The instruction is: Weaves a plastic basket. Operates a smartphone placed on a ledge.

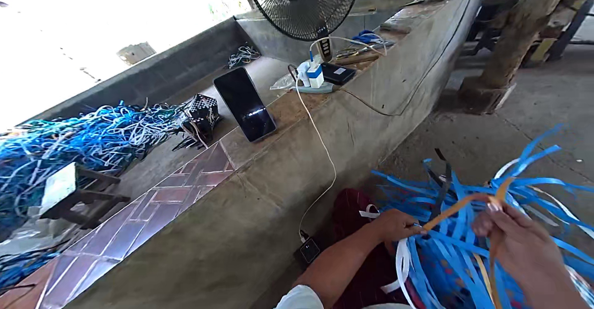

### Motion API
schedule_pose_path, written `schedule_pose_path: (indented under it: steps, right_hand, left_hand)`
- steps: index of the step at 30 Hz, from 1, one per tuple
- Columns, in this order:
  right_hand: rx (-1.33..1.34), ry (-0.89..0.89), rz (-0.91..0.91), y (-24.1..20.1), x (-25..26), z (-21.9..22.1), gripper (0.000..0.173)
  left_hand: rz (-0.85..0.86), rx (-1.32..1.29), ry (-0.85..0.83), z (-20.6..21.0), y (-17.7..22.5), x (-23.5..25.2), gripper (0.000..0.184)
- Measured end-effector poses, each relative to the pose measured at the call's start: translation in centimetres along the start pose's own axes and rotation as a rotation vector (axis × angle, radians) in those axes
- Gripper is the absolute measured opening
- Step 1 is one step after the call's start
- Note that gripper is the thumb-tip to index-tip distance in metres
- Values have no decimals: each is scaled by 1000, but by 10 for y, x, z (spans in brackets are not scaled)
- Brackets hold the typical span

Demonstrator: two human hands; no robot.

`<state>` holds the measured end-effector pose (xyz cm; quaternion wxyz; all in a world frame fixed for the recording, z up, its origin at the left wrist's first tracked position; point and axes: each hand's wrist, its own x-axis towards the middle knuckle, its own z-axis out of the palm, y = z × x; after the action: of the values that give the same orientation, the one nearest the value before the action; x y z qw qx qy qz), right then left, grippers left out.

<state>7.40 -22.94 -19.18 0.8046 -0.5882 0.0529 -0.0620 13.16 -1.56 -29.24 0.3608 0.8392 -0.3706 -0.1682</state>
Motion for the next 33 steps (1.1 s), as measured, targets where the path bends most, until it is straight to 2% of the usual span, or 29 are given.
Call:
schedule_pose_path:
  steps: [1,2,4,5,7,9,10,13,16,18,20,21,24,26,28,32,33]
  right_hand:
    - [-84,-14,-38,-8,0,2,29]
    - [-242,-46,-16,-10,-2,3,43]
    - [-554,-140,164,10,-8,3,73]
    - [-657,-175,255,30,-11,1,78]
    - [-722,-161,272,63,-23,-4,62]
    - [-683,-63,134,76,-36,-5,35]
    - [-661,-26,81,82,-43,-4,29]
    - [-618,-42,138,95,-53,-7,31]
    - [-472,-10,289,60,-48,-5,38]
    - [-295,75,232,36,-39,-6,30]
    - [-179,147,197,39,-39,-9,27]
    - [-188,153,252,48,-43,-11,28]
    - [-248,45,657,80,-56,-13,31]
    - [-191,10,737,73,-49,-9,27]
    - [-125,0,635,43,-30,-9,29]
    - [57,87,200,-4,7,-12,18]
    - [89,75,111,-7,10,-14,23]
  left_hand:
    - [-35,-6,2,0,1,0,37]
    - [-72,-20,3,0,4,3,36]
    - [-156,-66,-36,-5,16,8,35]
    - [-180,-75,-64,-6,20,9,38]
    - [-165,-51,-117,-9,23,12,38]
    - [-135,-55,-131,-12,23,16,32]
    - [-151,-73,-133,-14,25,17,29]
    - [-290,-103,-170,-23,43,24,31]
    - [-410,-43,-236,-24,51,33,42]
    - [-455,-11,-233,-22,47,36,43]
    - [-472,35,-200,-15,39,37,43]
    - [-475,56,-191,-12,36,38,43]
    - [-449,57,-203,-8,33,38,40]
    - [-369,23,-241,-10,33,37,36]
    - [-308,-15,-247,-11,33,31,32]
    - [-298,37,-165,-5,29,27,32]
    - [-325,56,-156,-4,29,28,33]
